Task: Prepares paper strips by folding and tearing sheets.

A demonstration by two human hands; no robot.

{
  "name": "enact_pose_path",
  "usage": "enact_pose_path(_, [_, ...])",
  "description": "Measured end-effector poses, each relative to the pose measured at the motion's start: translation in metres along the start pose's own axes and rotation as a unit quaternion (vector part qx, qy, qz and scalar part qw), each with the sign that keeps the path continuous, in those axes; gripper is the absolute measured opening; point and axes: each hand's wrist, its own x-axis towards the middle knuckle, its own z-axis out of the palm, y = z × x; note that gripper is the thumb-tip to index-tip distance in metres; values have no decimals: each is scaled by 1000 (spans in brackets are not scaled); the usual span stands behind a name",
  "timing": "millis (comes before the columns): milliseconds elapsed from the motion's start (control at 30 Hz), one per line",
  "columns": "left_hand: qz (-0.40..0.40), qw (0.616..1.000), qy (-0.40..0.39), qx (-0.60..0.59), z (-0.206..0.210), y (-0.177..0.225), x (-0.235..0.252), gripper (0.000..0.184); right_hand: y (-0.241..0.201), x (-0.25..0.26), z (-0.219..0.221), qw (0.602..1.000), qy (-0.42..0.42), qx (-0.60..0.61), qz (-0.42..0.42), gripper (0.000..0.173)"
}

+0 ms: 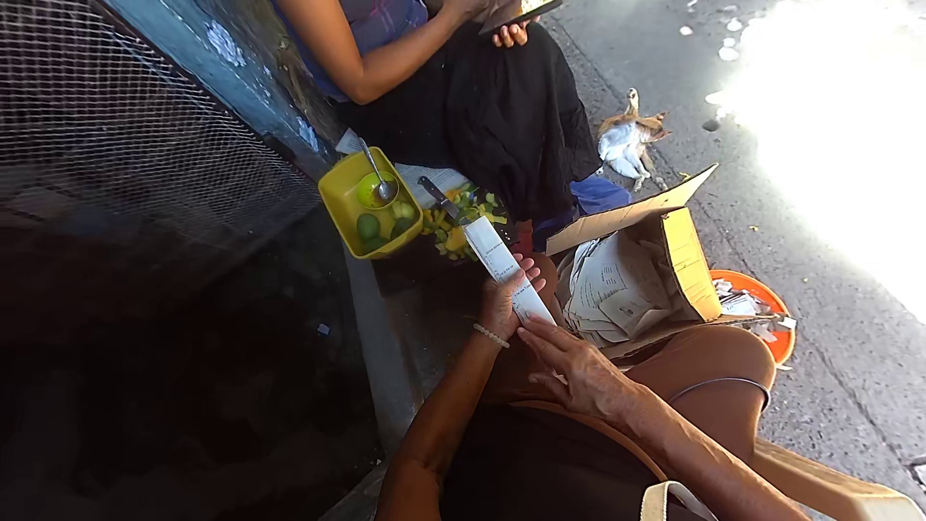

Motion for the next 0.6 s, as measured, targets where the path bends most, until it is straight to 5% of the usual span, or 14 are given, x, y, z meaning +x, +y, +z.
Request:
enact_pose_path(100, [-13,998,-63,9,-3,5,-3,31,10,8,-7,981,147,37,125,44])
enact_pose_path(233, [-21,988,-149,14,-3,0,-7,32,34,27,-25,930,23,176,321,34])
enact_pose_path(300, [-14,983,-183,27,-2,-4,-8,31,42,35,-23,882,-15,320,345,33])
enact_pose_path(400, [-11,980,-197,39,2,-6,-10,32,41,42,-18,811,35,455,367,26])
enact_pose_path(600, [-3,983,-162,84,6,-5,-10,36,42,50,-9,820,94,413,386,31])
